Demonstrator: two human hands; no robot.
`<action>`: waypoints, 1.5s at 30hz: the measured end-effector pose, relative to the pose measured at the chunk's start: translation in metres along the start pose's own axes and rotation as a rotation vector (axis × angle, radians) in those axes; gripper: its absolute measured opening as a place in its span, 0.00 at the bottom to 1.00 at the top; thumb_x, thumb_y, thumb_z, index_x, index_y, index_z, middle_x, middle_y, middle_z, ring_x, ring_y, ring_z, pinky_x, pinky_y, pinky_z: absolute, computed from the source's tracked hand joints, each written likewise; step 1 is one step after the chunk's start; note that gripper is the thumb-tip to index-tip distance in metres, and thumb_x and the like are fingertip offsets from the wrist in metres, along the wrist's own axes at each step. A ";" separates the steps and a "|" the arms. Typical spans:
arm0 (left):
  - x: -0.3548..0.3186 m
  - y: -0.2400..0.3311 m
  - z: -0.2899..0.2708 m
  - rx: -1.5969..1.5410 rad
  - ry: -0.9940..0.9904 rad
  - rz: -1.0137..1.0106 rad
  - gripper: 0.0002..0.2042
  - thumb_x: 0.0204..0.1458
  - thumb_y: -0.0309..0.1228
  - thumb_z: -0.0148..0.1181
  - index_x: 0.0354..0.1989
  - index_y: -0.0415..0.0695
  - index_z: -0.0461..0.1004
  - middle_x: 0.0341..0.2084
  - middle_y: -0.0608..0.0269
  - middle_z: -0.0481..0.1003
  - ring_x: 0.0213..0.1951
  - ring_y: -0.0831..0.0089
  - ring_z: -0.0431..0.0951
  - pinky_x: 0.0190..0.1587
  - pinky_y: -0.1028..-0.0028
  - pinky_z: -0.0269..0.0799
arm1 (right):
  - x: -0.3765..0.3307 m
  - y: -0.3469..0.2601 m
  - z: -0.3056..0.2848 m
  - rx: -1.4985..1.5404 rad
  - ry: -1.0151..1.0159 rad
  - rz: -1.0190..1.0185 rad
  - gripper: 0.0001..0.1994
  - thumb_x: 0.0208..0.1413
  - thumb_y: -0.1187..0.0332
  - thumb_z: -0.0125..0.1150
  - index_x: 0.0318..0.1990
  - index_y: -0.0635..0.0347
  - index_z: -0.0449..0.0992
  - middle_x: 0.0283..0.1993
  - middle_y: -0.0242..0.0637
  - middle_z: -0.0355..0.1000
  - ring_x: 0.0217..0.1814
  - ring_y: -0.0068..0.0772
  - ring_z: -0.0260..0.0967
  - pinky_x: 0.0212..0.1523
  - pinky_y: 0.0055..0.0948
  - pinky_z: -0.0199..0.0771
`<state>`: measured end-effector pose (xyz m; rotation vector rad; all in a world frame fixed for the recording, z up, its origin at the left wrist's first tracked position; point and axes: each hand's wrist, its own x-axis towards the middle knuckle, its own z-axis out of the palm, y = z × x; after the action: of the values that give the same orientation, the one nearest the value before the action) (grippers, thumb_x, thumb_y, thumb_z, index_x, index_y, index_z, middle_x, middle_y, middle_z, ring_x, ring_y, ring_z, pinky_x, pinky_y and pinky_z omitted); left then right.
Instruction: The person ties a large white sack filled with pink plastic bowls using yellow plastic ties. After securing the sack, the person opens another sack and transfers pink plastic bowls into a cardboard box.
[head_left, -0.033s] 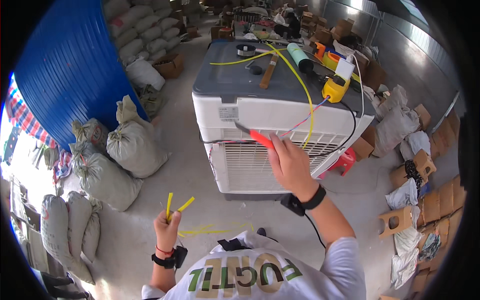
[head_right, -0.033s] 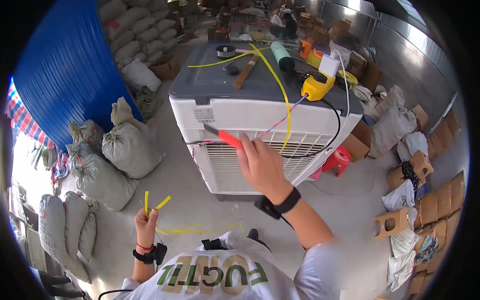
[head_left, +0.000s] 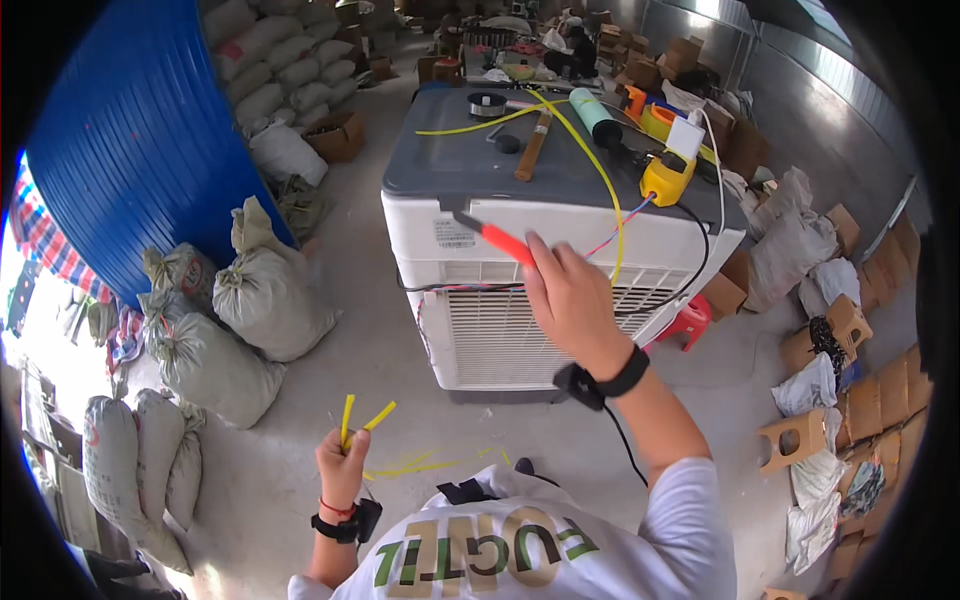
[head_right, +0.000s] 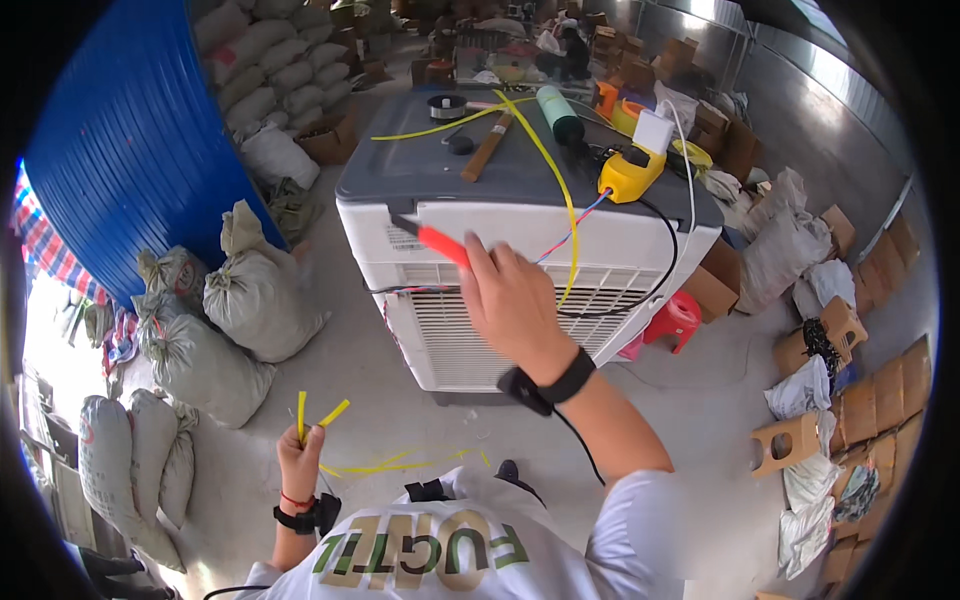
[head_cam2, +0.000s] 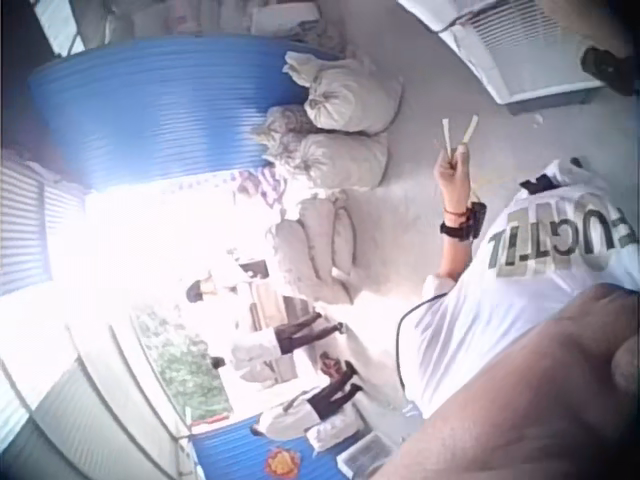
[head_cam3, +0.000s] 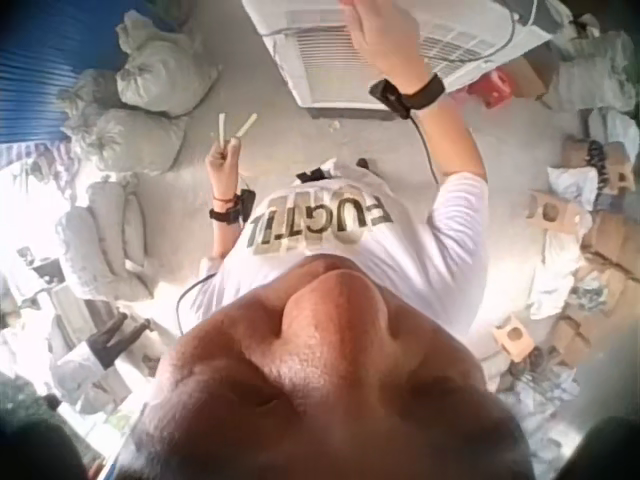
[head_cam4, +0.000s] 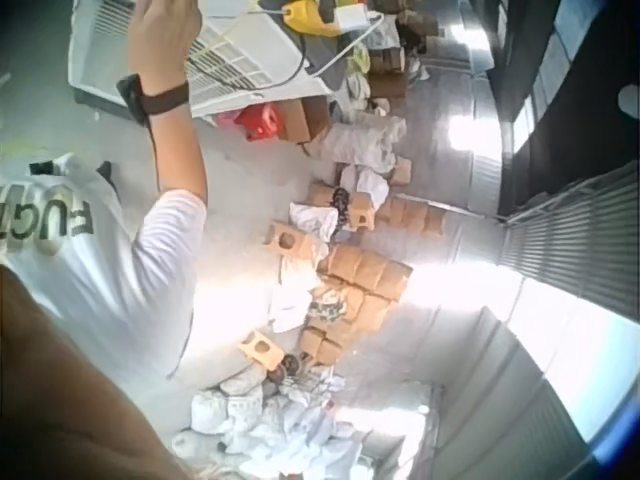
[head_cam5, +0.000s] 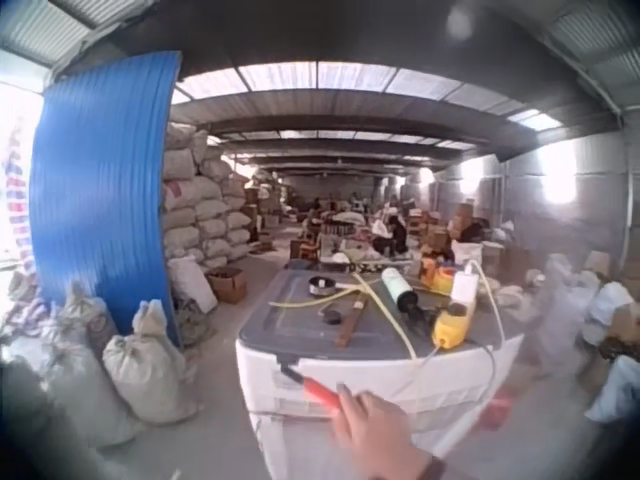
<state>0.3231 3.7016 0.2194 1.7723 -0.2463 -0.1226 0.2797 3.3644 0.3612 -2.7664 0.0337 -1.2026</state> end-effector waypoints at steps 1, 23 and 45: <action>-0.006 0.006 0.010 0.022 -0.014 -0.003 0.16 0.51 0.34 0.62 0.18 0.40 0.65 0.14 0.76 0.60 0.20 0.85 0.55 0.21 0.79 0.51 | 0.032 0.008 0.009 -0.063 0.054 -0.047 0.15 0.54 0.69 0.53 0.48 0.64 0.69 0.30 0.43 0.67 0.26 0.45 0.67 0.26 0.37 0.68; -0.034 0.004 0.163 0.047 -0.299 0.073 0.18 0.58 0.31 0.51 0.15 0.38 0.62 0.10 0.72 0.60 0.17 0.83 0.58 0.20 0.78 0.53 | -0.038 0.127 -0.209 0.570 0.609 0.284 0.17 0.64 0.64 0.44 0.48 0.70 0.73 0.45 0.42 0.73 0.43 0.28 0.71 0.48 0.23 0.68; 0.004 0.049 0.888 0.006 -1.073 -0.115 0.23 0.61 0.50 0.38 0.42 0.45 0.73 0.20 0.71 0.64 0.20 0.80 0.66 0.23 0.79 0.61 | -0.626 0.469 -0.224 0.360 0.169 1.730 0.13 0.57 0.68 0.50 0.34 0.73 0.75 0.21 0.38 0.70 0.25 0.31 0.75 0.23 0.25 0.69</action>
<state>0.1295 2.8453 0.0761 1.5711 -0.9008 -1.1590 -0.2980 2.9199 -0.0006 -1.2912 1.5613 -0.6655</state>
